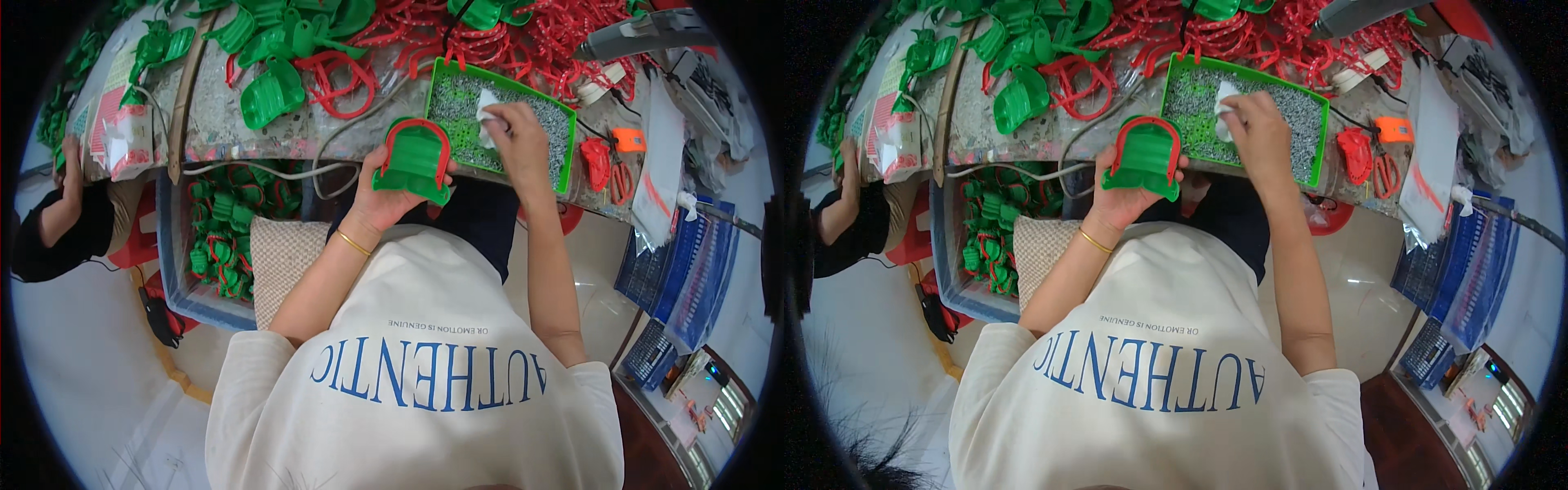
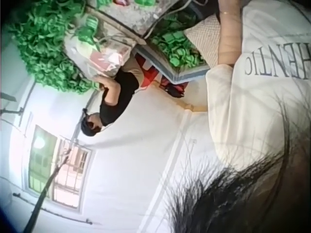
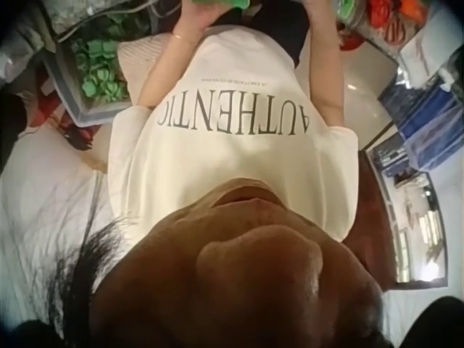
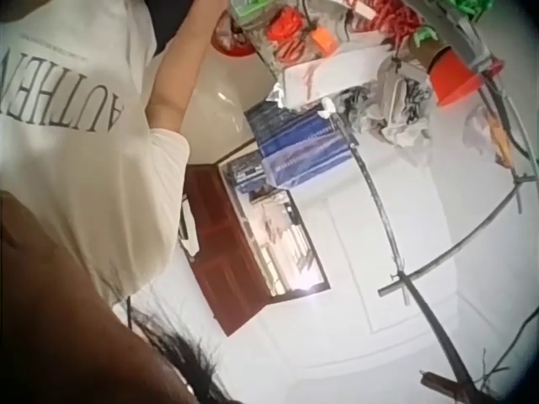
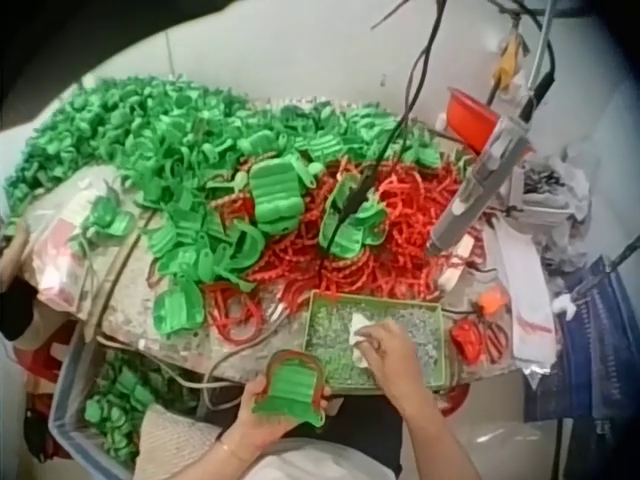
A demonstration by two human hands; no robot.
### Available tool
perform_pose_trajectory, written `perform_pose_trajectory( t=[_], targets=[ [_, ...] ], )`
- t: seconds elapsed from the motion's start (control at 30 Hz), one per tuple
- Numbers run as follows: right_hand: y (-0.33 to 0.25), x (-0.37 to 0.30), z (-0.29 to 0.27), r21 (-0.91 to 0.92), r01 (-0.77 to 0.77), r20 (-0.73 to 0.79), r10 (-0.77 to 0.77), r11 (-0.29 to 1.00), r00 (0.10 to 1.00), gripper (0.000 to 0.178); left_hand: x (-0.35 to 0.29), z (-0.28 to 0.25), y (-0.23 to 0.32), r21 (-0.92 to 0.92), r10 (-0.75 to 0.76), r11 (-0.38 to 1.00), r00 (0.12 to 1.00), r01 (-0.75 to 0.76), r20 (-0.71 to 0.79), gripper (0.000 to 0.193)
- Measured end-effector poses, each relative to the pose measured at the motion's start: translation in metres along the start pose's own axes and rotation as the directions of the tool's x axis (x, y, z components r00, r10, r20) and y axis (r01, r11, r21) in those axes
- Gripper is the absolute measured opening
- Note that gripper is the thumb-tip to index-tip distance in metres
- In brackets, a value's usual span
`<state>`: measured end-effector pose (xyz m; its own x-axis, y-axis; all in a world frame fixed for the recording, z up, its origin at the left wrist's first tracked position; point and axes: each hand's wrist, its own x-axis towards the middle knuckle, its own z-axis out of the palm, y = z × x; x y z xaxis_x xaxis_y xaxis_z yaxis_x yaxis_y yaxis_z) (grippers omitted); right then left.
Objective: Assembling plastic toy parts using a heat gun and small fasteners at a factory workbench.
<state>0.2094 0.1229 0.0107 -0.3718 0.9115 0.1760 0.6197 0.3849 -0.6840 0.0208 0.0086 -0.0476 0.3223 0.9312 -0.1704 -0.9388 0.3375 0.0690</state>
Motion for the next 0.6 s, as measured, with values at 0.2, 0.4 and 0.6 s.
perform_pose_trajectory(
  t=[0.2, 0.4, 0.6],
  targets=[
    [-0.009, 0.005, 0.025, 0.034, 0.144, 0.062, -0.146, 0.989, 0.987, 0.016, 0.001, 0.0, 0.003, 0.032, -0.038, 0.999, 0.999, 0.038, 0.012, 0.077],
    [-0.001, 0.027, 0.034, 0.02, 0.171, 0.038, -0.171, 0.985, 0.984, 0.017, 0.002, 0.006, 0.002, 0.021, -0.035, 0.999, 0.999, 0.035, 0.011, 0.076],
    [0.017, 0.014, 0.003, 0.011, 0.038, -0.034, -0.038, 0.999, 0.999, 0.016, 0.002, 0.003, 0.004, 0.003, -0.036, 0.999, 0.999, 0.036, 0.02, 0.076]
  ],
)
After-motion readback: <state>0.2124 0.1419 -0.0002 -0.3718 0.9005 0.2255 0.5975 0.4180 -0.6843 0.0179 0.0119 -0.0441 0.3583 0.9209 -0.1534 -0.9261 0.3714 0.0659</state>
